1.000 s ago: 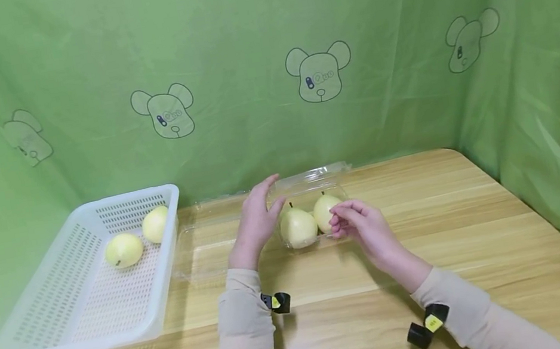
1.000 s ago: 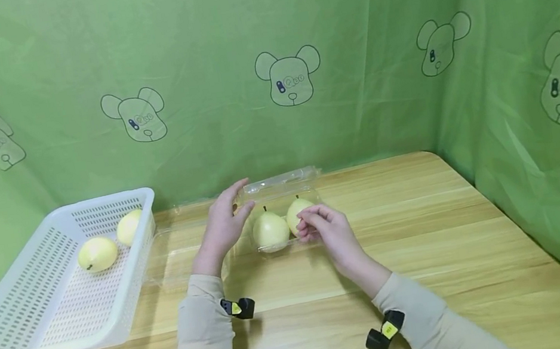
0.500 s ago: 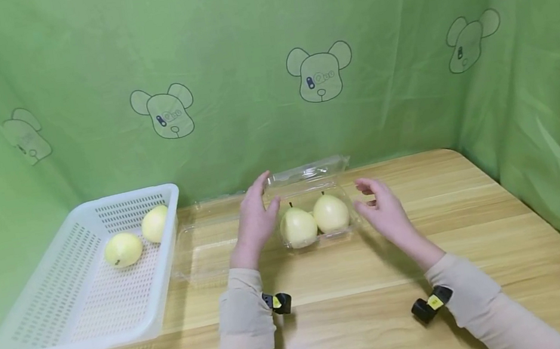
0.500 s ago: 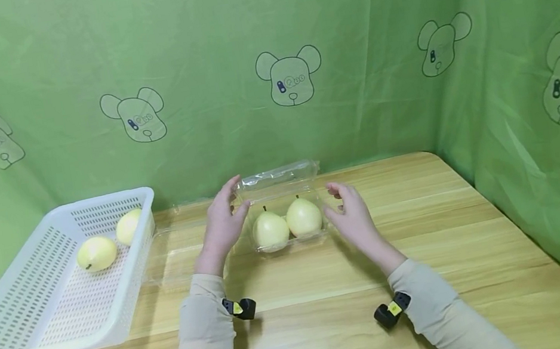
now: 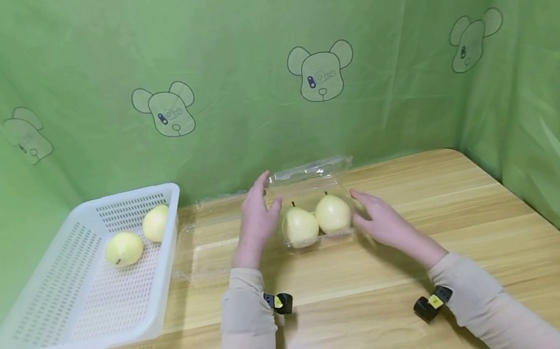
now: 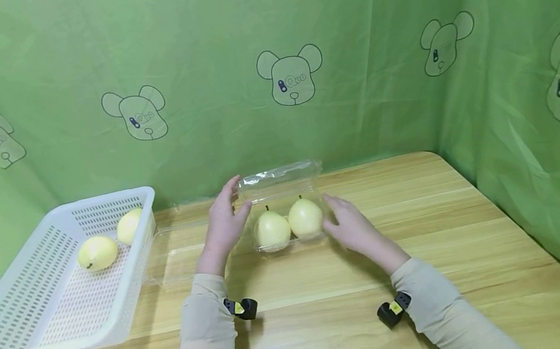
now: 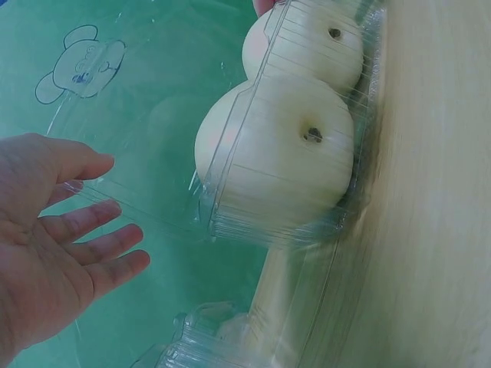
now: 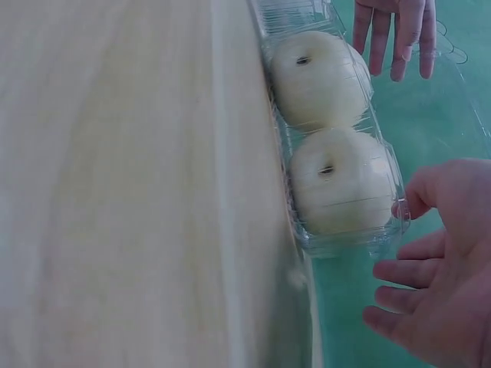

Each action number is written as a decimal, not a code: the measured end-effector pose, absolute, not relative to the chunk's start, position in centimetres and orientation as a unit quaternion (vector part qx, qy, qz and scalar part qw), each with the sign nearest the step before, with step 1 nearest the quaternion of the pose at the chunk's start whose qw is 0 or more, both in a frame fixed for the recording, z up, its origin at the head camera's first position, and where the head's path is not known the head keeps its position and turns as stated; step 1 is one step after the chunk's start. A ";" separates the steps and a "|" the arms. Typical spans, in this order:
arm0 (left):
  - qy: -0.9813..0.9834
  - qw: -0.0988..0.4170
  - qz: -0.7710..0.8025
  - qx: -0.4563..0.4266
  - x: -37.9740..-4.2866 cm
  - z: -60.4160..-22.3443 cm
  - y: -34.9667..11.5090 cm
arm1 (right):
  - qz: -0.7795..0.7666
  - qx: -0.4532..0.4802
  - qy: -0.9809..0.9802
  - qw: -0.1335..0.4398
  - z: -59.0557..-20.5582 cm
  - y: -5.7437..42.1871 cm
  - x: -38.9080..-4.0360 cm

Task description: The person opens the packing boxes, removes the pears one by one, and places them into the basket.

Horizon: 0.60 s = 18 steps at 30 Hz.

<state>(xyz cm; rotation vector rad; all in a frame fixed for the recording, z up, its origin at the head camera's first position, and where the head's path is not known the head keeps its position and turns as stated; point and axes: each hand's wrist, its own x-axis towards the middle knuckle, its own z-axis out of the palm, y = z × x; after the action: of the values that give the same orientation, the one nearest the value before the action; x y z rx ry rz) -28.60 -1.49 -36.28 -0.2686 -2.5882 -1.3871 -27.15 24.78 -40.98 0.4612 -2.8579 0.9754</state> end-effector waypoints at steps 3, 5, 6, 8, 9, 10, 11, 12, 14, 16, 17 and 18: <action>-0.872 0.094 -0.471 -0.093 -28.5 -36.2 -1.4 | 0.314 0.156 -0.936 0.027 -40.9 24.8 -27.0; -0.873 0.093 -0.469 -0.092 -28.5 -36.2 -1.4 | 0.307 0.160 -0.938 0.019 -40.8 24.8 -26.9; -0.873 0.094 -0.469 -0.092 -28.5 -36.2 -1.4 | 0.303 0.162 -0.939 0.016 -40.8 24.8 -26.9; -0.874 0.094 -0.468 -0.090 -28.4 -36.2 -1.4 | 0.292 0.167 -0.942 0.011 -40.7 24.8 -26.8; -0.875 0.094 -0.467 -0.089 -28.4 -36.2 -1.4 | 0.286 0.169 -0.943 0.009 -40.6 24.8 -26.7; -0.876 0.094 -0.466 -0.088 -28.4 -36.2 -1.4 | 0.280 0.171 -0.945 0.006 -40.5 24.8 -26.7; -0.876 0.094 -0.464 -0.087 -28.4 -36.2 -1.4 | 0.274 0.173 -0.946 0.003 -40.4 24.8 -26.6; -0.876 0.093 -0.465 -0.087 -28.4 -36.2 -1.4 | 0.268 0.178 -0.947 0.002 -40.3 24.8 -26.4; -0.876 0.091 -0.466 -0.086 -28.4 -36.3 -1.4 | 0.254 0.184 -0.949 -0.002 -40.0 24.8 -26.3; -0.876 0.088 -0.467 -0.084 -28.4 -36.4 -1.3 | 0.241 0.192 -0.951 -0.004 -39.8 24.9 -26.1; -0.875 0.084 -0.469 -0.082 -28.4 -36.5 -1.3 | 0.236 0.195 -0.952 -0.002 -39.8 25.0 -26.0; -0.875 0.081 -0.471 -0.080 -28.5 -36.6 -1.2 | 0.231 0.199 -0.952 0.001 -39.7 25.0 -26.0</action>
<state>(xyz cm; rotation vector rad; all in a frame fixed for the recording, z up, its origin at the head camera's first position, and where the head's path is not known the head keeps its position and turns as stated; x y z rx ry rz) -28.45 -1.21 -36.59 -0.2381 -2.6154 -1.4076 -25.99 25.00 -39.73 0.6243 -2.9895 0.7250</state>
